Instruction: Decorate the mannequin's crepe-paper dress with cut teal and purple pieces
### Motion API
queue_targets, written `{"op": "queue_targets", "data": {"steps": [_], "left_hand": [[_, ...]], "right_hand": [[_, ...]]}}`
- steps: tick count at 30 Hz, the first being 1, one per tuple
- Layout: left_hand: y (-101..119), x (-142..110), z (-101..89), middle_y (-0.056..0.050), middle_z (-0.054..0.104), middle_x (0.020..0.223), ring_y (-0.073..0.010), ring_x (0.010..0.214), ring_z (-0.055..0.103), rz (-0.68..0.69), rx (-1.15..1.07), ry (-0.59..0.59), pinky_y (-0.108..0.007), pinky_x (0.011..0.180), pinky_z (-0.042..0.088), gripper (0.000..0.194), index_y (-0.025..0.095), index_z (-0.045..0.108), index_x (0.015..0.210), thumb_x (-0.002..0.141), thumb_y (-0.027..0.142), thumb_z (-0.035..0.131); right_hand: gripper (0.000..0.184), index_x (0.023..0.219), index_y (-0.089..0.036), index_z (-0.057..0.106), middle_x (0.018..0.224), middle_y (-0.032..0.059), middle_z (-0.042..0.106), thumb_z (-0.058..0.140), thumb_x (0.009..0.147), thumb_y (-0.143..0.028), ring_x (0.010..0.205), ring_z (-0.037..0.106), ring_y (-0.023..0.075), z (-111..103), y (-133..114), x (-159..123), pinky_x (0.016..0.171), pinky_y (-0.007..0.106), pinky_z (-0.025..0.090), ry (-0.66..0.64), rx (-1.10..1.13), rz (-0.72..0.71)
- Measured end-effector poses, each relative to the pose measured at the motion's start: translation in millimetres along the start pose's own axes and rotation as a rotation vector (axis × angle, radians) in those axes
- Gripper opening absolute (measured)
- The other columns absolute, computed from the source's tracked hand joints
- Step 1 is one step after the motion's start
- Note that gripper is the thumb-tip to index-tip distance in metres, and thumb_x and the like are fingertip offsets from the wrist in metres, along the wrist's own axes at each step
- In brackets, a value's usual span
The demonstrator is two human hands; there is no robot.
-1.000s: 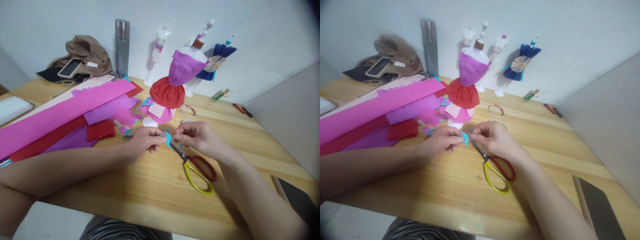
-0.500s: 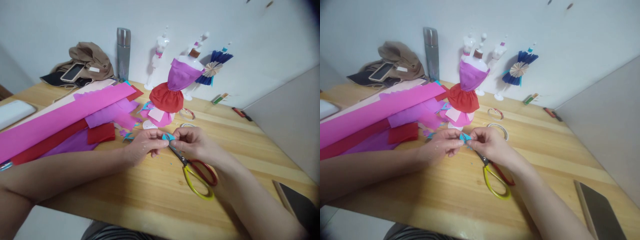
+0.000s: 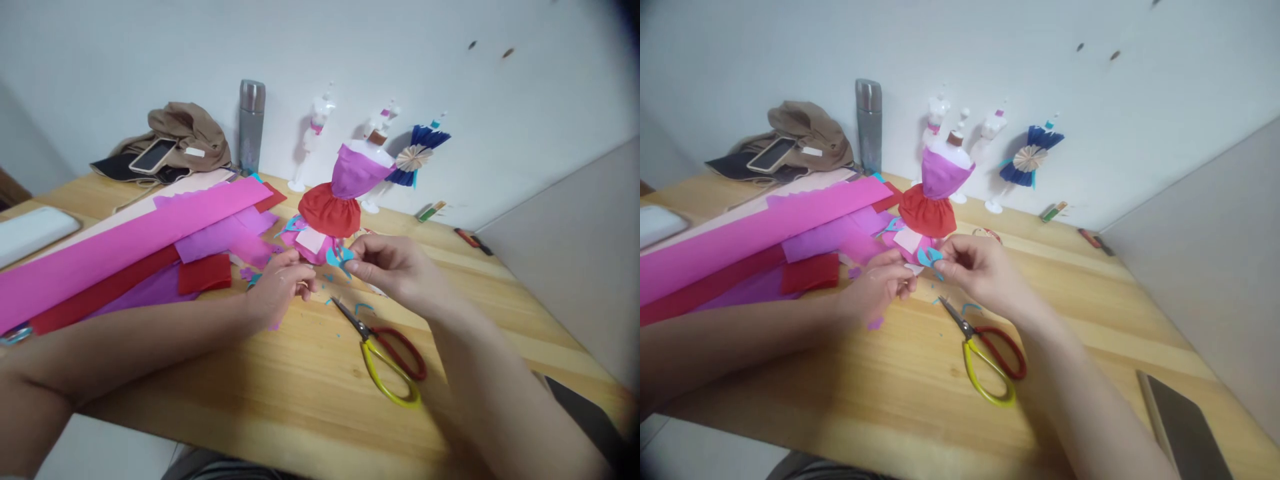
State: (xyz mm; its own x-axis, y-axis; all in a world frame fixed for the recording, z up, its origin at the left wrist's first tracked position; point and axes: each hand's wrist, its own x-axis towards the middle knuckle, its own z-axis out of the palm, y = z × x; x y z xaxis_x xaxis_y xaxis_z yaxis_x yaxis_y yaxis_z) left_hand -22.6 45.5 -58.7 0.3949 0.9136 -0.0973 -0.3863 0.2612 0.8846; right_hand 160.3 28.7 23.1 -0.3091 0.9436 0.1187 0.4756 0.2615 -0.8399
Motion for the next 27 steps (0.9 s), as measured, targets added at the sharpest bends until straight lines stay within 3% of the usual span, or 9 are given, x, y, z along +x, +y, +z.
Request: {"op": "queue_targets", "data": {"steps": [8,14,21,27], "left_hand": [[9,4,-0.2,0.003,0.056,0.067,-0.0118,0.062,0.058,-0.045,-0.107,-0.051,-0.022,0.051,0.035,0.026,0.019,0.056,0.073,0.055,0.024,0.074],[6,6,-3.2,0.003,0.057,0.07,-0.0125,0.065,0.061,-0.055,-0.139,-0.119,-0.023,0.053,0.037,0.029,0.018,0.058,0.076,0.06,0.027,0.08],[5,7,-2.2,0.001,0.06,0.079,-0.0115,0.067,0.062,-0.07,-0.163,-0.145,-0.023,0.053,0.037,0.039,0.016,0.064,0.084,0.062,0.036,0.09],[6,11,0.1,0.002,0.059,0.074,-0.0117,0.064,0.061,-0.082,-0.185,-0.126,-0.023,0.052,0.036,0.049,0.015,0.063,0.078,0.056,0.042,0.096]], "right_hand": [[0.049,0.065,-0.022,0.062,0.055,-0.0043,0.046,0.081,0.075,-0.067,0.051,0.036,0.0112,1,7,13,0.05,0.029,0.029,0.043,-0.03,0.02],[0.053,0.066,-0.022,0.065,0.055,-0.0027,0.05,0.078,0.074,-0.072,0.05,0.039,0.0118,7,15,16,0.049,0.029,0.03,0.097,-0.09,0.039],[0.048,0.062,-0.023,0.06,0.053,-0.0015,0.048,0.076,0.078,-0.066,0.05,0.037,0.0128,6,16,15,0.048,0.03,0.028,0.134,-0.153,0.045],[0.045,0.063,-0.023,0.062,0.054,-0.001,0.051,0.075,0.079,-0.063,0.051,0.039,0.0133,7,15,14,0.049,0.029,0.029,0.159,-0.191,0.036]]}}
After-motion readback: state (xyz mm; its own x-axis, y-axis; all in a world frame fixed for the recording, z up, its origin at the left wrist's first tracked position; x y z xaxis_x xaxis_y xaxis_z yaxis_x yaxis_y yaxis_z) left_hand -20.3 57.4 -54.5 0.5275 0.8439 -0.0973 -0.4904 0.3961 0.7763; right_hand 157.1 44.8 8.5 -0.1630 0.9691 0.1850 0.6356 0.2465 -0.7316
